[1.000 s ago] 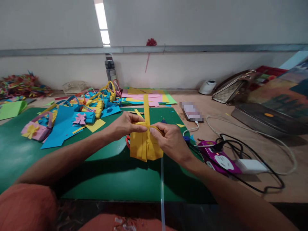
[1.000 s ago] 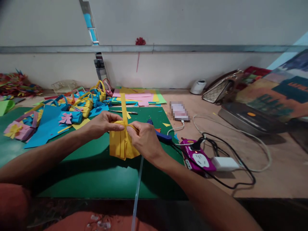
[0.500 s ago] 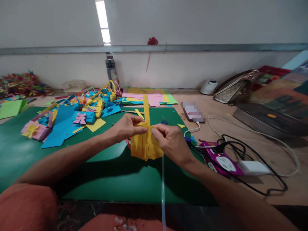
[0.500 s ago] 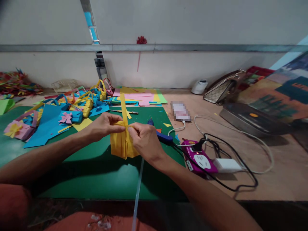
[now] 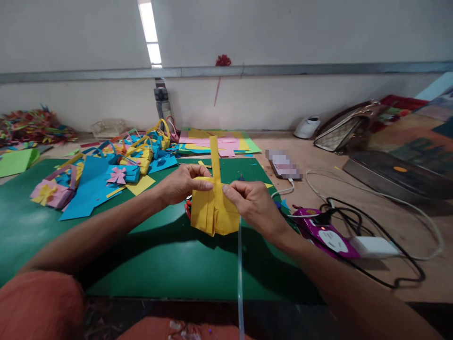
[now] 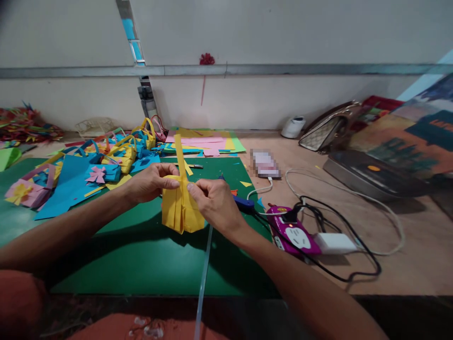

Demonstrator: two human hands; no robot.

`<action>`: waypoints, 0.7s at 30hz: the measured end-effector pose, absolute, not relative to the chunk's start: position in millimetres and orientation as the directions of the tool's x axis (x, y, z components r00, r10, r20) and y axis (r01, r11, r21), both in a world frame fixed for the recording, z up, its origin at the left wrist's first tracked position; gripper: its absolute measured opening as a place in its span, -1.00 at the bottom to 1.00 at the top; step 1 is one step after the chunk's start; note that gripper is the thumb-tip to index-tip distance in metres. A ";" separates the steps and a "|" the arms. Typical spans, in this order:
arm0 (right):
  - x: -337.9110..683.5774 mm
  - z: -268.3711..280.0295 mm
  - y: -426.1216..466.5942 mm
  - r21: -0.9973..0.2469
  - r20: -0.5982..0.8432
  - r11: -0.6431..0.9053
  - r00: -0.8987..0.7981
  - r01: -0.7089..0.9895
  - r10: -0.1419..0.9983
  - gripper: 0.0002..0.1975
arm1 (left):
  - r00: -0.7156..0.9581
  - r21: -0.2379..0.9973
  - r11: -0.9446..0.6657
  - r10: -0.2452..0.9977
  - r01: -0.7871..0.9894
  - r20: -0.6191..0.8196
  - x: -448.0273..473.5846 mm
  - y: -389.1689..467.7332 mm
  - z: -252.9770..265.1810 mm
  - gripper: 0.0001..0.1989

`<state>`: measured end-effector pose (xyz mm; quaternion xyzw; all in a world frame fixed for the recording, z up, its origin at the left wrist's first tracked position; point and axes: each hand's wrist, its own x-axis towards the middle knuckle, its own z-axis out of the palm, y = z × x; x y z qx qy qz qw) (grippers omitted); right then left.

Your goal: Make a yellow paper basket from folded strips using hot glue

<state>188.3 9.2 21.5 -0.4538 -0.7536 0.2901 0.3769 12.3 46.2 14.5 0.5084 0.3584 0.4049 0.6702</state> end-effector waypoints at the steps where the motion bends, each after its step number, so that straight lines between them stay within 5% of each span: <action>1: 187.9 21.3 8.9 -0.779 0.308 0.426 -0.311 0.459 0.899 -0.62 | 0.417 0.970 0.169 0.905 -0.175 -0.082 12.3 46.7 14.4 -0.63; 10: 216.4 45.4 27.3 -0.810 0.432 0.452 -0.142 0.373 0.891 -0.70 | 0.346 0.970 0.188 0.930 -0.154 -0.125 5.5 46.8 17.3 -0.68; 14: 232.5 47.5 35.3 -0.442 0.475 0.402 -0.171 0.802 0.863 -0.80 | 0.321 0.972 0.196 0.936 -0.126 -0.147 -1.2 48.2 17.8 -0.67; 18: 238.6 28.5 29.5 0.131 0.201 0.239 -0.262 0.962 0.944 -0.74 | 0.343 0.967 0.208 0.928 -0.148 -0.147 -3.4 48.7 17.2 -0.66; 21: 244.0 11.1 27.3 0.207 0.020 0.227 -0.236 0.952 0.971 -0.68 | 0.373 0.958 0.215 0.918 -0.190 -0.133 -1.9 48.0 17.6 -0.63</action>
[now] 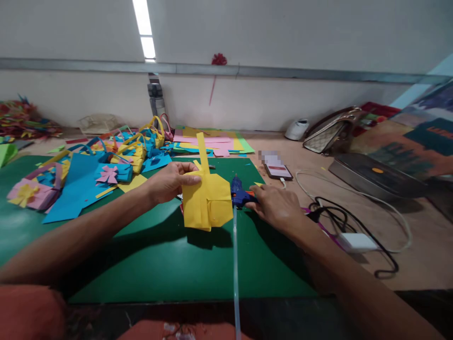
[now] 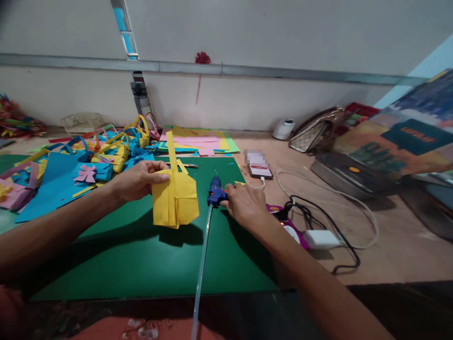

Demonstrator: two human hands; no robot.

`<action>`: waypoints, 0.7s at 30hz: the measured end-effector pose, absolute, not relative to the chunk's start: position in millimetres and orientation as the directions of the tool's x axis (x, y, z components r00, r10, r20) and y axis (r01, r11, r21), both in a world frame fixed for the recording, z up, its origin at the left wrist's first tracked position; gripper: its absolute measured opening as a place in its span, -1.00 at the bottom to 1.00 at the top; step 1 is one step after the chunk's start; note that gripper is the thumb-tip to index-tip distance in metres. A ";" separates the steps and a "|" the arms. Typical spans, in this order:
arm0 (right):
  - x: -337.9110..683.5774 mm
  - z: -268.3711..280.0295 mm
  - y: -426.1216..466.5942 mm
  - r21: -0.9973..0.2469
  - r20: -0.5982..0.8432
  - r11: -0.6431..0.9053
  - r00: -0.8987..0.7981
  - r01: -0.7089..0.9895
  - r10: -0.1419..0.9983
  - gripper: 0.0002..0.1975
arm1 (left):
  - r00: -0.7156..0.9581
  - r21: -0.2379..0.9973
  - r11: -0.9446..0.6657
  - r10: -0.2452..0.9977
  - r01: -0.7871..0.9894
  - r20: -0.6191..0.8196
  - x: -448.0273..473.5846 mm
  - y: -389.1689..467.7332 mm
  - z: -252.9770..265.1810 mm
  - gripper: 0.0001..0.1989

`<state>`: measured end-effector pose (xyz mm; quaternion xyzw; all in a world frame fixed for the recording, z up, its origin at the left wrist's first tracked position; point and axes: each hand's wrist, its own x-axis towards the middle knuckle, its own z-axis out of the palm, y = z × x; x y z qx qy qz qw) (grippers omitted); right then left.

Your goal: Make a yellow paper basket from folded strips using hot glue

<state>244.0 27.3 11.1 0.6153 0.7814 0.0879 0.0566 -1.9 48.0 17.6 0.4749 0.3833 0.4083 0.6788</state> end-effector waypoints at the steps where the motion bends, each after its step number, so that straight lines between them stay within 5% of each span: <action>1: 245.9 6.6 28.0 0.198 -0.009 0.237 -0.240 0.951 0.971 -0.69 | 0.382 0.954 0.220 0.915 -0.205 -0.129 -1.3 47.7 17.8 -0.63; 6: 254.0 1.2 34.6 0.125 -0.011 0.299 -0.300 0.946 0.954 -0.64 | 0.435 0.943 0.246 0.891 -0.226 -0.129 -0.1 46.6 17.2 -0.61; 9: 263.6 8.7 37.0 0.025 0.121 0.290 -0.290 0.957 0.949 -0.63 | 0.459 0.940 0.254 0.879 -0.227 -0.127 0.0 46.6 15.5 -0.60; 12: 277.6 18.1 38.7 -0.351 0.385 0.227 -0.081 0.908 0.920 -0.65 | 0.472 0.938 0.269 0.870 -0.219 -0.139 0.4 47.1 13.5 -0.59; 14: 283.9 22.8 38.9 -0.591 0.402 0.204 0.066 0.781 0.913 -0.64 | 0.482 0.934 0.280 0.864 -0.223 -0.144 1.0 47.4 11.9 -0.59; 21: 252.5 27.2 18.8 -0.896 0.249 0.196 0.087 0.398 0.965 -0.73 | 0.482 0.932 0.271 0.867 -0.242 -0.127 7.1 43.8 5.6 -0.61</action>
